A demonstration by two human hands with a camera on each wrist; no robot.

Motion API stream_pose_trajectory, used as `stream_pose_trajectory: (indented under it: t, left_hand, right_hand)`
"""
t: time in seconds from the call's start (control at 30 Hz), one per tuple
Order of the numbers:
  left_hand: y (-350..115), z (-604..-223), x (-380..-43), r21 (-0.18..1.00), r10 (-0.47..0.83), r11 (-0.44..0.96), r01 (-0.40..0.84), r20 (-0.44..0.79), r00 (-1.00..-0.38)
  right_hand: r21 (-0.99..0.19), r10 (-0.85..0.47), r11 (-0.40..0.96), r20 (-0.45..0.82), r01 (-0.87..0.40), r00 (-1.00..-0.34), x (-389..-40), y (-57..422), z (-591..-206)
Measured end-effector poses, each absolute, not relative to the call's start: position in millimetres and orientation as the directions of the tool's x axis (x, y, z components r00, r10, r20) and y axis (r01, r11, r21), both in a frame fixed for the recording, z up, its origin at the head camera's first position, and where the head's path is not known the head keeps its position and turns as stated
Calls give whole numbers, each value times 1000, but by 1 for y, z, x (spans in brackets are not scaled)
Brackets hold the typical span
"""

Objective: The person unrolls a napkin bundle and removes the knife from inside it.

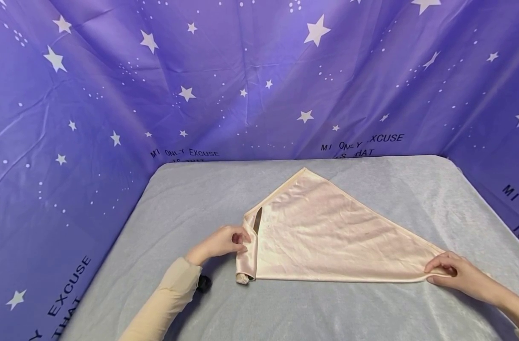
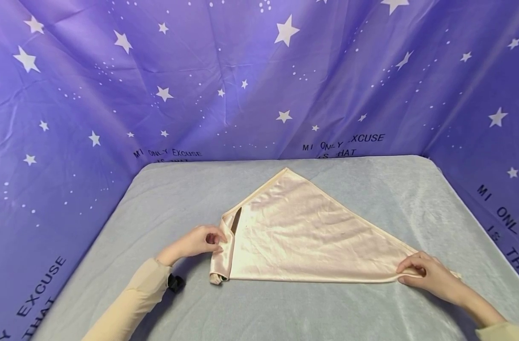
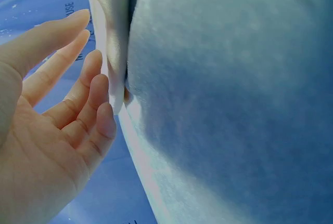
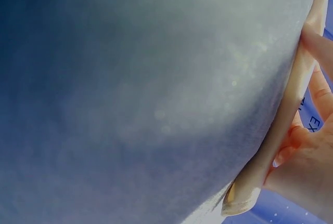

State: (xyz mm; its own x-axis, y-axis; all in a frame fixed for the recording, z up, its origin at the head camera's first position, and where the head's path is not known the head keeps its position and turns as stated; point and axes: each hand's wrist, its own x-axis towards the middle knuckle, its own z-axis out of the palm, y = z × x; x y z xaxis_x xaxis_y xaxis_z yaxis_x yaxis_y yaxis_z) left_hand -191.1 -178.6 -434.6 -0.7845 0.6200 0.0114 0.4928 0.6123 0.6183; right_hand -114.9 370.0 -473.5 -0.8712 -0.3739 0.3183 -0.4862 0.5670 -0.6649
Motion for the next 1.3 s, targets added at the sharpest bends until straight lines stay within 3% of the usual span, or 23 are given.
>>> stream_pose_trajectory:
  t: [0.33,0.57,1.3]
  left_hand:
    - [-168,-432,-189,624,647,579,525,41,-762]
    - [-166,-438,-191,632,712,485,604,115,-693]
    - [-157,-444,-187,551,692,603,576,-3,-721]
  right_hand:
    - [-663,-387,549,339,-510,-857,-116,368,-473]
    - [-666,-396,534,348,-521,-850,-116,367,-472]
    - [-659,-385,550,345,-513,-856,-116,369,-474]
